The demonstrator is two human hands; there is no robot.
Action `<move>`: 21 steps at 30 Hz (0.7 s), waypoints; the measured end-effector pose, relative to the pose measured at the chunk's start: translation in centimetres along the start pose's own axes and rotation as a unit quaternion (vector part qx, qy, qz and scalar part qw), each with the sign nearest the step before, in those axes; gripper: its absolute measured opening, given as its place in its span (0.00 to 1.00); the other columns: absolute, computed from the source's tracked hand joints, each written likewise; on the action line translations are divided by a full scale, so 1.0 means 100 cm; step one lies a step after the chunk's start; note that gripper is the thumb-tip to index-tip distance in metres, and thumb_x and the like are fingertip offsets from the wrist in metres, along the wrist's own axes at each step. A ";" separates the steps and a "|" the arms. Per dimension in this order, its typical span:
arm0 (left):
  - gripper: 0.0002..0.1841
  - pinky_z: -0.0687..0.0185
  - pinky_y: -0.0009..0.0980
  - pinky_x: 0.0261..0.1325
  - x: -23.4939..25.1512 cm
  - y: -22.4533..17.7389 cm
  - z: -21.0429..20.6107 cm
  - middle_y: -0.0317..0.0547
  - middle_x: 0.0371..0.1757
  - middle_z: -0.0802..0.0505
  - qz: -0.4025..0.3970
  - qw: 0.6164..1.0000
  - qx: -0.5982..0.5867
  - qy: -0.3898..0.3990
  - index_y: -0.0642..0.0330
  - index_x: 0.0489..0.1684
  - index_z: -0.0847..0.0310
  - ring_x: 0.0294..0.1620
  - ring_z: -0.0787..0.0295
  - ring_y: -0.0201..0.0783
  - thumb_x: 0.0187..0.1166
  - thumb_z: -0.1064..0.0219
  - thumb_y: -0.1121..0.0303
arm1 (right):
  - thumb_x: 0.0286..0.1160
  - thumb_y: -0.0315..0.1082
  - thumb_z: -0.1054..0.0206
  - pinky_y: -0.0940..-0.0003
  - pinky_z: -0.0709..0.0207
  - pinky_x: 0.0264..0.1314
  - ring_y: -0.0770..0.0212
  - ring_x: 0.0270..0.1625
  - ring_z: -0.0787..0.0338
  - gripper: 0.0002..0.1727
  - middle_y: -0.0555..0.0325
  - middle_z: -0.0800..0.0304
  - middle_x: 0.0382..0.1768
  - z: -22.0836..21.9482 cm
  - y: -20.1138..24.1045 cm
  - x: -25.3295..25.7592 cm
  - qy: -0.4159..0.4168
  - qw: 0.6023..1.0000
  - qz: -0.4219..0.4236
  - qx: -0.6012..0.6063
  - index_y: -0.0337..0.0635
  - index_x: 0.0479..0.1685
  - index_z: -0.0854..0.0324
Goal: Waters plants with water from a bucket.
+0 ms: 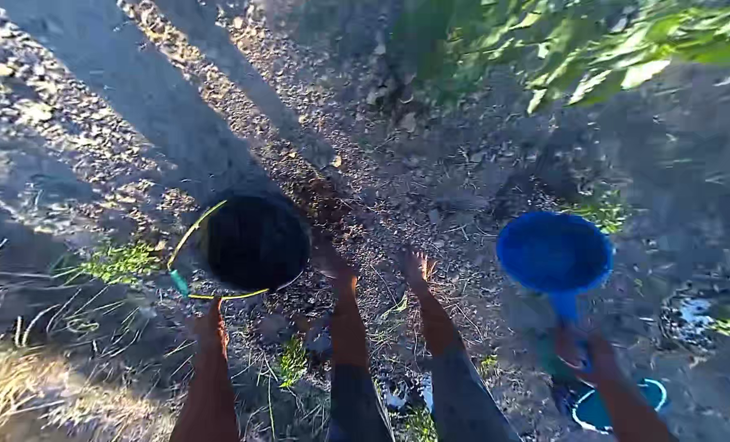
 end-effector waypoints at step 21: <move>0.20 0.14 0.39 0.45 0.121 -0.025 -0.056 0.51 0.51 0.13 0.052 0.963 -0.077 0.252 0.68 0.67 0.26 0.43 0.13 0.36 0.88 0.38 0.62 | 0.78 0.28 0.34 0.32 0.26 0.72 0.34 0.73 0.19 0.25 0.31 0.21 0.72 -0.626 -0.202 0.123 0.324 0.505 0.031 -0.800 0.29 0.74 0.25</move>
Point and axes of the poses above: each hand's wrist, its own x-axis towards the middle knuckle, its own z-axis out of the back of the hand, y = z × x, the point moved 10 cm from there along x, towards the middle knuckle
